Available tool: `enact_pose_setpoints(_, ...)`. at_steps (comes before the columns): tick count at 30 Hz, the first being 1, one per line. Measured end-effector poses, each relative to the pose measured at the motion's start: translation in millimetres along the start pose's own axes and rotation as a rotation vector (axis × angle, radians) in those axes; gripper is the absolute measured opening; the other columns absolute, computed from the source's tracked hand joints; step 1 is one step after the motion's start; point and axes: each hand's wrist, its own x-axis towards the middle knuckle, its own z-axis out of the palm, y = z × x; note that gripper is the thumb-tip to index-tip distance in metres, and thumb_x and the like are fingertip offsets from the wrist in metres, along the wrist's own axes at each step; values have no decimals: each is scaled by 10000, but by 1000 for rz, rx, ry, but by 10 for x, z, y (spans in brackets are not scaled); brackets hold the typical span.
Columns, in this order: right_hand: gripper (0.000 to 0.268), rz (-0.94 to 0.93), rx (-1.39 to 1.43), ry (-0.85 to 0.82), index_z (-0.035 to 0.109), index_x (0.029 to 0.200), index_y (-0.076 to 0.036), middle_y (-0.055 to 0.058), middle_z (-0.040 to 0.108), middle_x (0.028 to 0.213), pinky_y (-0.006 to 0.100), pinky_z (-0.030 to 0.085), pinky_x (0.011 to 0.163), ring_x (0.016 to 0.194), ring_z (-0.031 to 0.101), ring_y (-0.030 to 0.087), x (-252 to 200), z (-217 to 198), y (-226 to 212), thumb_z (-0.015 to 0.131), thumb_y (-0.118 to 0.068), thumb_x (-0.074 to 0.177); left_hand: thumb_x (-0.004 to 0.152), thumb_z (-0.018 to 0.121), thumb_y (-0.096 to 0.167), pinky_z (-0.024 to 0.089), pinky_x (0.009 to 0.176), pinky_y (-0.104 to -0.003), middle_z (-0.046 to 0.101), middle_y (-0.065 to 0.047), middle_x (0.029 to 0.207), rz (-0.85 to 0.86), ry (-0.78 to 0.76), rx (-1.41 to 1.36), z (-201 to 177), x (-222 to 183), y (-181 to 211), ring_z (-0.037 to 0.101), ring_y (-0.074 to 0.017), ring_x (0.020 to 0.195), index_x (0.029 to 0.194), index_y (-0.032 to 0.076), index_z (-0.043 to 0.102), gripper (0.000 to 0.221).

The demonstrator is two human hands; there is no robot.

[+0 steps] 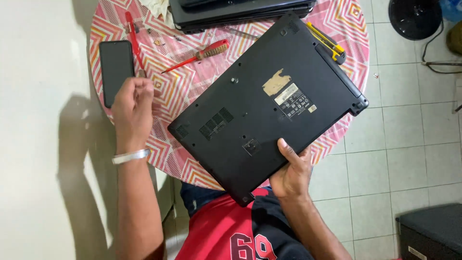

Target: Disassembling a laptop by removing screws from the back panel, prying the case open, and cleaning the internal hardware with a brush.

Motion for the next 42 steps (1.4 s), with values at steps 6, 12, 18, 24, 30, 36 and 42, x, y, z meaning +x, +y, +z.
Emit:
enact_pose_setpoints(6, 403, 135, -35, -22, 661, 1177, -162, 146, 769, 1066, 524, 639, 862, 993, 769, 375, -205, 96, 104, 707, 49, 837, 1085, 568, 281, 453, 807, -290, 590, -22, 822, -307, -69, -528, 290, -765, -574, 538, -144, 829, 965, 74, 680, 264)
enact_pose_setpoints(12, 575, 280, -170, -156, 587, 1321, -161, 117, 717, 1182, 469, 623, 841, 1024, 727, 310, -440, 12, 262, 704, 102, 823, 1161, 418, 289, 444, 946, -534, 614, -303, 974, -60, 99, -196, 161, -512, -488, 619, -446, 966, 1114, -90, 642, 443)
enact_pose_setpoints(18, 512, 342, -165, -184, 599, 1283, -112, 111, 734, 1086, 346, 658, 702, 878, 752, 257, -493, -142, 345, 749, 88, 836, 1247, 376, 330, 441, 815, -412, 523, -112, 809, 123, 2, 0, 85, -256, -382, 537, -258, 789, 974, 45, 603, 455)
enact_pose_setpoints(24, 482, 425, -228, -219, 540, 1318, 27, 152, 690, 983, 436, 677, 765, 840, 772, 287, -508, -146, 311, 744, 11, 882, 1271, 395, 269, 500, 814, -520, 589, -221, 904, 253, -53, 214, 167, -112, -476, 631, -480, 889, 1066, 49, 583, 356)
enact_pose_setpoints(30, 202, 563, -365, -316, 595, 1116, 128, 295, 734, 1021, 387, 660, 853, 1003, 771, 401, -406, -228, 112, 634, 8, 959, 1229, 438, 294, 486, 483, -552, 495, -111, 1085, 222, -86, 652, 274, 1, -322, 589, -344, 825, 1095, 100, 568, 269)
enact_pose_setpoints(36, 247, 718, -281, -154, 573, 1047, 269, 495, 678, 1113, 355, 614, 900, 1045, 732, 480, -380, -240, 17, 384, 116, 1005, 1110, 624, 215, 537, 541, -609, 541, -160, 1045, 304, -29, 886, 405, 125, -456, 647, -454, 641, 1174, 126, 619, 110)
enact_pose_setpoints(42, 543, 636, -47, -11, 540, 1197, 202, 452, 585, 1341, 486, 476, 1161, 1346, 575, 566, -688, -135, -42, 434, -75, 743, 1055, 647, 231, 587, 626, -583, 531, -231, 1176, 228, -88, 816, 504, 212, -95, 700, -473, 786, 1174, 77, 636, 195)
